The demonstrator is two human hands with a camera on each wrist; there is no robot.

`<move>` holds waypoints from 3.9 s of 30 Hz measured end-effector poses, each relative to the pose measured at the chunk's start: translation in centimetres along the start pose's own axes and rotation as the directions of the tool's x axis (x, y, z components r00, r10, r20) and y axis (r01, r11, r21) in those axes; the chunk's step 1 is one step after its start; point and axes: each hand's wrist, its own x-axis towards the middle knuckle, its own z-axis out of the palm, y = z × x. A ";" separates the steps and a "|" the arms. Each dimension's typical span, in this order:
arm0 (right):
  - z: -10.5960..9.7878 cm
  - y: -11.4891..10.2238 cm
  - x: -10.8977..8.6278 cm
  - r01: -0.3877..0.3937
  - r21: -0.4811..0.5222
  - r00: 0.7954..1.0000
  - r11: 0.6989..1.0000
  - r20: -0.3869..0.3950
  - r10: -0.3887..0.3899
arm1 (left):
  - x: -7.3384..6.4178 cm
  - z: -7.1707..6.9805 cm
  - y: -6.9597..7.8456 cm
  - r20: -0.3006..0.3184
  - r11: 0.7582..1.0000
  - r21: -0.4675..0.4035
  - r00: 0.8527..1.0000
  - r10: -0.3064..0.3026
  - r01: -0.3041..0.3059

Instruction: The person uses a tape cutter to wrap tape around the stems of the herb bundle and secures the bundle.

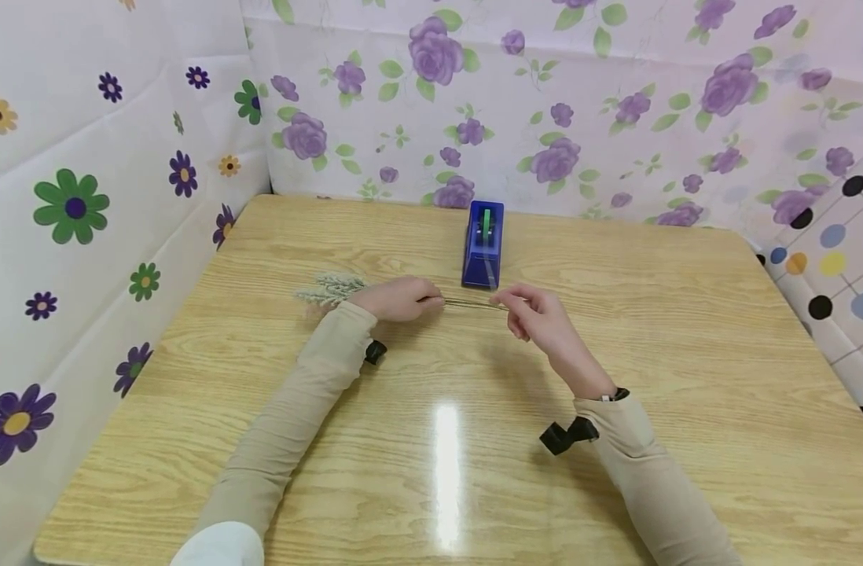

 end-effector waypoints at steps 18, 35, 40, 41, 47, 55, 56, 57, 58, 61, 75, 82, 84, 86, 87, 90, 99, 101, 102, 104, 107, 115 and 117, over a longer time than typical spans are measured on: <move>-0.3 0.4 0.2 0.003 0.023 1.000 1.000 0.005 -0.003 | -0.1 -0.9 3.2 -0.087 0.983 -0.160 0.991 -0.100 0.086; 0.2 0.1 0.0 -0.061 -0.006 0.998 0.998 0.019 0.061 | 0.4 -1.2 6.4 -0.046 0.921 -0.337 0.974 -0.224 0.196; 0.2 0.1 0.1 -0.106 -0.023 0.994 0.994 0.024 0.106 | 0.2 -1.3 6.6 -0.047 0.928 -0.333 0.980 -0.195 0.169; 0.3 0.2 0.1 -0.111 -0.022 0.993 0.994 0.025 0.111 | 0.1 -1.4 6.7 -0.046 0.930 -0.331 0.981 -0.188 0.162; 0.4 0.3 0.1 -0.092 -0.018 0.996 0.996 0.018 0.093 | 0.0 -1.6 7.0 -0.052 0.941 -0.310 0.986 -0.159 0.136; 0.4 0.2 -0.1 -0.096 -0.027 0.995 0.995 -0.022 0.095 | -0.2 -1.8 7.2 -0.099 0.922 -0.367 0.980 -0.170 0.123; 0.5 0.2 -0.2 -0.094 -0.027 0.995 0.995 -0.030 0.094 | -0.2 -1.8 7.2 -0.102 0.920 -0.372 0.980 -0.173 0.124; 0.6 0.2 -0.2 -0.092 -0.027 0.995 0.995 -0.042 0.090 | -0.2 -1.8 7.3 -0.104 0.919 -0.375 0.979 -0.174 0.124; 0.7 0.2 -0.2 -0.084 -0.024 0.995 0.996 -0.054 0.083 | -0.3 -1.8 7.3 -0.106 0.917 -0.379 0.978 -0.178 0.126; 1.0 0.3 -0.2 -0.054 -0.023 0.994 0.998 -0.096 0.051 | -0.3 -1.9 7.5 -0.118 0.917 -0.378 0.975 -0.188 0.131; 1.6 1.1 0.1 0.056 -0.087 0.972 0.995 -0.223 -0.074 | -0.4 -1.8 7.8 -0.171 0.861 -0.488 0.952 -0.255 0.143; 2.3 1.2 0.2 0.150 -0.134 0.927 0.979 -0.325 -0.187 | -0.2 -1.7 7.9 -0.185 0.848 -0.510 0.945 -0.269 0.141; 2.5 1.4 0.3 0.179 -0.138 0.910 0.974 -0.354 -0.217 | -0.2 -1.8 7.8 -0.182 0.842 -0.520 0.945 -0.270 0.140; 2.7 1.5 0.4 0.197 -0.139 0.897 0.971 -0.375 -0.235 | -0.2 -1.8 7.8 -0.178 0.837 -0.530 0.946 -0.270 0.139; 2.8 1.6 0.5 0.201 -0.136 0.893 0.970 -0.382 -0.239 | -0.2 -1.8 7.8 -0.179 0.835 -0.534 0.947 -0.268 0.136; 2.9 1.8 0.6 0.197 -0.116 0.890 0.973 -0.396 -0.227 | -0.2 -1.9 7.8 -0.176 0.835 -0.535 0.949 -0.262 0.130; 3.3 0.4 -0.3 0.130 -0.090 0.914 0.987 -0.376 -0.154 | -0.1 -1.8 7.4 -0.146 0.845 -0.516 0.956 -0.253 0.144; 3.4 -0.3 -0.8 0.119 -0.086 0.920 0.989 -0.366 -0.143 | -0.1 -1.8 7.3 -0.138 0.841 -0.518 0.956 -0.258 0.152; 3.4 -0.6 -1.0 0.115 -0.085 0.922 0.990 -0.362 -0.138 | -0.1 -1.8 7.3 -0.135 0.839 -0.522 0.956 -0.260 0.154; 3.4 -0.7 -1.1 0.111 -0.081 0.923 0.991 -0.360 -0.133 | -0.1 -1.8 7.3 -0.130 0.835 -0.528 0.957 -0.261 0.156; 3.3 -0.9 -1.2 0.105 -0.069 0.928 0.992 -0.351 -0.123 | -0.1 -1.8 7.3 -0.126 0.832 -0.533 0.957 -0.262 0.157; 3.1 -0.7 -1.1 0.089 -0.055 0.938 0.994 -0.332 -0.102 | -0.1 -1.8 7.3 -0.146 0.848 -0.511 0.958 -0.247 0.141; 3.1 -0.3 -0.9 0.095 -0.062 0.934 0.994 -0.340 -0.111 | -0.1 -1.9 7.3 -0.144 0.853 -0.503 0.960 -0.241 0.139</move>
